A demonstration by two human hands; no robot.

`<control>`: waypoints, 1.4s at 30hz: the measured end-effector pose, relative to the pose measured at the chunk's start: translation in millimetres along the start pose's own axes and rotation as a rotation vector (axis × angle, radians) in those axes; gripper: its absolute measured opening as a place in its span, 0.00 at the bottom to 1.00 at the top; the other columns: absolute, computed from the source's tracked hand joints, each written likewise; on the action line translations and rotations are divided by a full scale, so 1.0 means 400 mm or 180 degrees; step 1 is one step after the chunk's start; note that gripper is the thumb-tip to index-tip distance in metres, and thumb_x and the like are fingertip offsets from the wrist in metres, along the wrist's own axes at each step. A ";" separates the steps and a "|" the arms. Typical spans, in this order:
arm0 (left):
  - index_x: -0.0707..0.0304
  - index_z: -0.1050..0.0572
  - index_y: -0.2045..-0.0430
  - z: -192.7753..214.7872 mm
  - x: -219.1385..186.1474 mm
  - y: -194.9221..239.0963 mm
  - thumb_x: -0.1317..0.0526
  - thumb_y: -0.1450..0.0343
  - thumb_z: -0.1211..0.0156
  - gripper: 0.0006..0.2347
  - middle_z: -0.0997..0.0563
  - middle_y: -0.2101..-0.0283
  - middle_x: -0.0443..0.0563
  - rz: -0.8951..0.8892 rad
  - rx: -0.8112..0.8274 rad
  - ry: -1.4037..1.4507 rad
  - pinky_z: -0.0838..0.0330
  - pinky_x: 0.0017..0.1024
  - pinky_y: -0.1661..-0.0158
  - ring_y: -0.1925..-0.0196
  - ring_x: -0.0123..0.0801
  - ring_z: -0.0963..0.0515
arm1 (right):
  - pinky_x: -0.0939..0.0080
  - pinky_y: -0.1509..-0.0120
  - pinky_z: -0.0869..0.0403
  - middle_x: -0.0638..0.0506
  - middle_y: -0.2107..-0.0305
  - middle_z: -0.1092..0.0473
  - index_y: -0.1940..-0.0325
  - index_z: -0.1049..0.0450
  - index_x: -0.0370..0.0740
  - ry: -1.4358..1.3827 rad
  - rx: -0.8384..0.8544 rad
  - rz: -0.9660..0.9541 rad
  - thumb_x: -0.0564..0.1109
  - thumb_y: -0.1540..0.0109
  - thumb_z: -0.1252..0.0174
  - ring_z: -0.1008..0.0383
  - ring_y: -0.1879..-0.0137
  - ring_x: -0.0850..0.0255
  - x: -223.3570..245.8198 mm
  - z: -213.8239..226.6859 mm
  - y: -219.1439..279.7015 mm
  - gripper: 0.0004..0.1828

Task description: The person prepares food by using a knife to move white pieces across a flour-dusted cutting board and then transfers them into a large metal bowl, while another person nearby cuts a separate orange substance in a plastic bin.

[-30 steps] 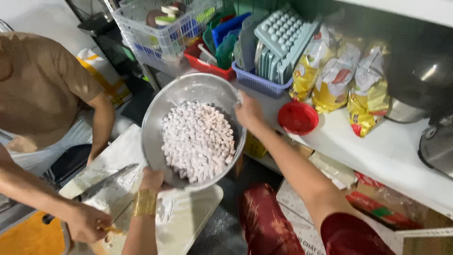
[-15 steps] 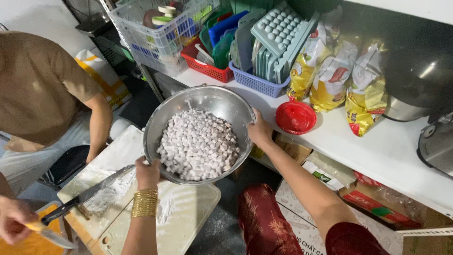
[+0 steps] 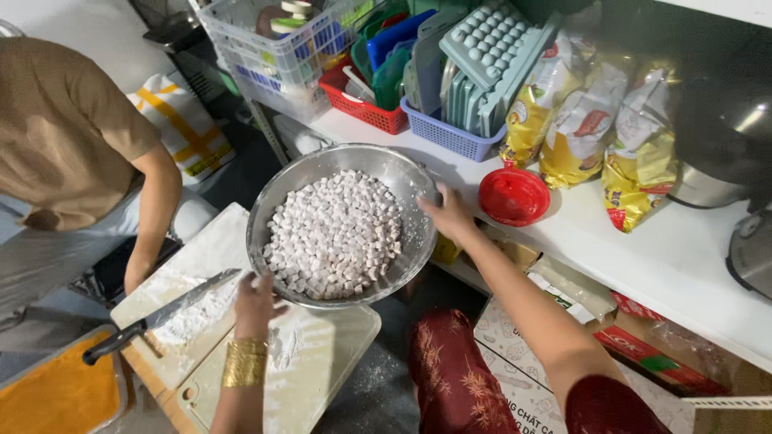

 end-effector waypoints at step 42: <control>0.63 0.41 0.35 0.055 0.069 0.002 0.61 0.25 0.52 0.21 0.32 0.37 0.74 -0.0170 -0.0323 -0.1234 0.30 0.61 0.46 0.36 0.63 0.31 | 0.35 0.24 0.45 0.28 0.30 0.49 0.24 0.48 0.34 -0.0029 -0.0290 0.0694 0.37 0.33 0.58 0.52 0.24 0.36 0.176 -0.030 0.039 0.31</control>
Point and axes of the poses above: each hand's wrist, its own y-axis away from the middle knuckle, its own z-axis out of the back of the hand, x = y × z, the point moved 5 cm from there along -y, towards the middle knuckle
